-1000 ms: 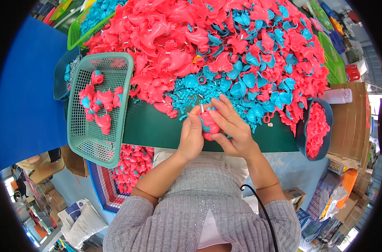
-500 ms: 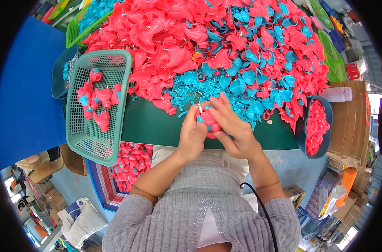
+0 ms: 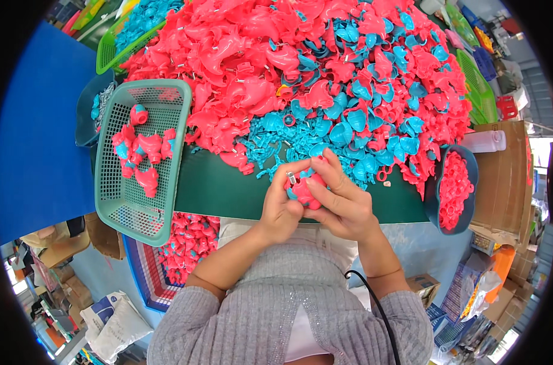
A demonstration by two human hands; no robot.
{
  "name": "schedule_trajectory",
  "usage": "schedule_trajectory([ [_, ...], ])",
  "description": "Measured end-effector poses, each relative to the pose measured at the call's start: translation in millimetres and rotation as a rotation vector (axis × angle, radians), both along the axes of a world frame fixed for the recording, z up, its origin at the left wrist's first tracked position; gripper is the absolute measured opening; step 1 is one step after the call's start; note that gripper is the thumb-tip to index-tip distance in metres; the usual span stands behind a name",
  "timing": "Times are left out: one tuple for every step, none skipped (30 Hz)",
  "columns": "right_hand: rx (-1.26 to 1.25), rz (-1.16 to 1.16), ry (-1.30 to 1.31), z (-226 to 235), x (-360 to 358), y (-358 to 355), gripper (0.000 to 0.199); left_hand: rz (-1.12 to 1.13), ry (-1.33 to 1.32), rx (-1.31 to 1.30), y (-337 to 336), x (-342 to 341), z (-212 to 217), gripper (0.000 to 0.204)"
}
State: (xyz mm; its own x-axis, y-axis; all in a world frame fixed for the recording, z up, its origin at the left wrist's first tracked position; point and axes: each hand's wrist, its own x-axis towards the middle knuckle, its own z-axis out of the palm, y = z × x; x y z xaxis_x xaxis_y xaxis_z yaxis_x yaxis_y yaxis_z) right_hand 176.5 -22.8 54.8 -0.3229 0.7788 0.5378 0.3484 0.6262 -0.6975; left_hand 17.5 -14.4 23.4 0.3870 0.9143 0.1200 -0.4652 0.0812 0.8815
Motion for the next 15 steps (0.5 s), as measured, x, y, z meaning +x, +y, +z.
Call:
schedule_trajectory([
  [0.025,0.019,-0.013,0.9,0.0,0.2,0.056,0.016,-0.028,0.037,0.1,1.0,3.4,0.069],
  [0.026,0.019,-0.015,2.0,-0.1,-0.3,0.056,0.016,-0.029,0.038,0.3,1.8,4.4,0.069],
  [-0.01,0.011,0.008,3.2,-0.4,-1.8,0.052,0.04,0.031,0.029,0.4,2.5,5.3,0.068],
  [-0.049,0.004,0.029,3.2,-2.2,-2.7,0.049,0.065,0.09,0.017,1.2,2.3,4.9,0.068],
  [-0.05,0.004,0.027,2.9,-6.7,-4.0,0.049,0.065,0.088,0.016,1.7,2.7,3.0,0.068],
  [-0.181,-0.046,0.348,2.3,-13.0,-5.5,0.044,0.046,0.053,-0.022,1.8,3.7,-0.1,0.065],
  [-0.311,-0.094,0.673,1.8,-16.2,-7.1,0.04,0.03,0.021,-0.059,0.7,4.8,-1.7,0.063],
  [-0.312,-0.093,0.674,0.1,-11.8,-5.4,0.04,0.031,0.022,-0.06,-0.3,5.9,-2.1,0.063],
  [-0.384,-0.095,0.65,-3.0,-3.7,-1.4,0.038,0.04,0.034,-0.069,-1.3,7.1,-2.5,0.068],
  [-0.455,-0.1,0.626,-6.2,1.3,1.4,0.036,0.047,0.045,-0.079,-1.6,7.9,-2.7,0.073],
  [-0.488,-0.075,0.636,-9.0,0.6,2.4,0.033,0.044,0.046,-0.079,-1.7,8.2,-2.1,0.073],
  [-0.488,-0.077,0.637,-10.6,-0.6,1.5,0.033,0.045,0.039,-0.086,-1.7,8.5,-1.0,0.072],
  [-0.465,-0.09,0.631,-11.3,-2.0,0.9,0.032,0.049,0.03,-0.092,-1.1,8.7,-0.3,0.071],
  [-0.442,-0.103,0.624,-11.9,-3.5,0.3,0.031,0.049,0.029,-0.091,-1.1,9.6,-0.6,0.071],
  [-0.441,-0.102,0.623,-12.5,-4.8,-0.6,0.031,0.059,0.011,-0.102,-1.8,11.0,-1.3,0.071],
])
